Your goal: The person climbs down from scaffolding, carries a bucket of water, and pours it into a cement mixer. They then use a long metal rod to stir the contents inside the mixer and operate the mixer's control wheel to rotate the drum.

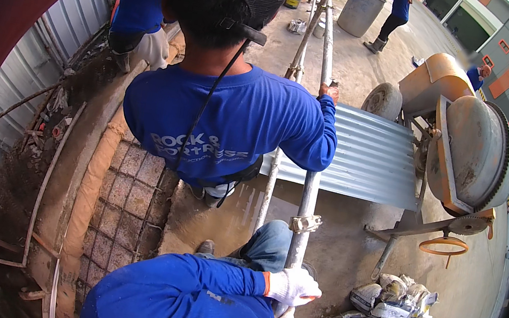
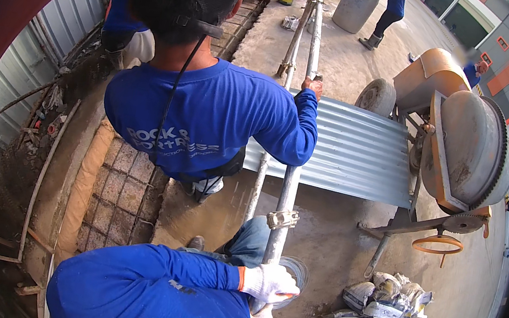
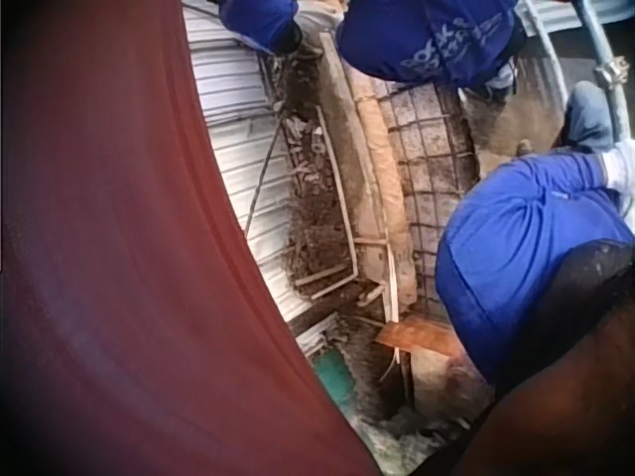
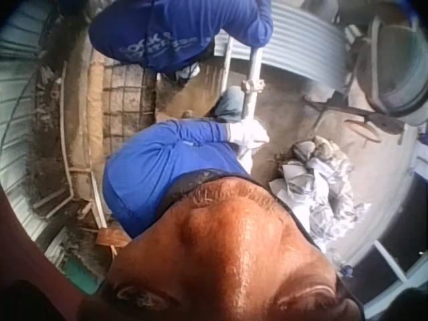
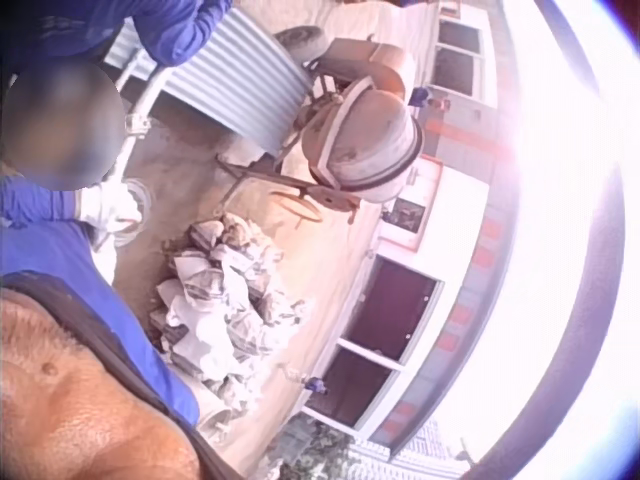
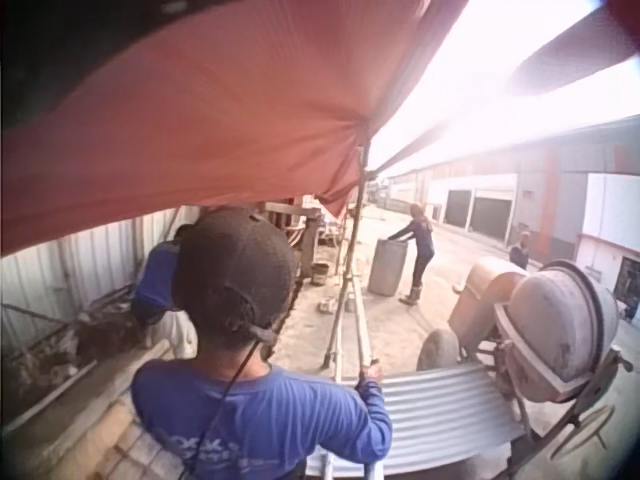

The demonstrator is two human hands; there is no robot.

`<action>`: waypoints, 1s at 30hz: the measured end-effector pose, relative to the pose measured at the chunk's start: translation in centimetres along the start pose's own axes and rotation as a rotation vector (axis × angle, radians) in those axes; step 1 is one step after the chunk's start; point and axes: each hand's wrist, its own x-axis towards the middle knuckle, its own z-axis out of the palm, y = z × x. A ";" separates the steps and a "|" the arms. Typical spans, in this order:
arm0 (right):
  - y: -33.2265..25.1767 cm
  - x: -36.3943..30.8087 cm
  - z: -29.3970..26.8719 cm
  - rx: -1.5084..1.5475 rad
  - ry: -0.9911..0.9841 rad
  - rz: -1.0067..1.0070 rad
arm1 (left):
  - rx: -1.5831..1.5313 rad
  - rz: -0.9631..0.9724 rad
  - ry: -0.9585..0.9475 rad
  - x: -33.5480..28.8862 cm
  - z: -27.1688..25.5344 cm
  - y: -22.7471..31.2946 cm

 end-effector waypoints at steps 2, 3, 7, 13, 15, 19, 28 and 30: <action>-0.1 -0.4 -0.1 -0.002 0.012 -0.001 | -0.030 0.009 -0.011 0.1 0.1 0.0; -0.2 -0.5 -0.2 -0.002 0.017 -0.001 | -0.042 0.014 -0.019 0.0 -0.1 0.0; -0.7 -0.8 -0.3 0.000 0.034 -0.004 | -0.064 -0.009 -0.034 -0.1 -0.9 0.1; -1.0 -1.1 -0.6 0.016 0.033 -0.006 | -0.040 -0.022 -0.076 0.0 -0.8 0.2; -1.2 -1.1 -0.8 0.024 0.024 -0.009 | -0.026 -0.031 -0.108 0.0 -0.8 0.1; -1.5 -1.1 -1.0 0.043 0.004 -0.025 | -0.038 -0.029 -0.057 -0.2 -1.1 0.0; -1.8 -1.7 -0.9 0.039 0.022 0.007 | -0.028 -0.018 -0.069 0.0 -0.9 0.0; -2.1 -1.7 -1.4 0.051 -0.010 0.039 | -0.031 -0.016 -0.072 0.0 -0.2 -0.3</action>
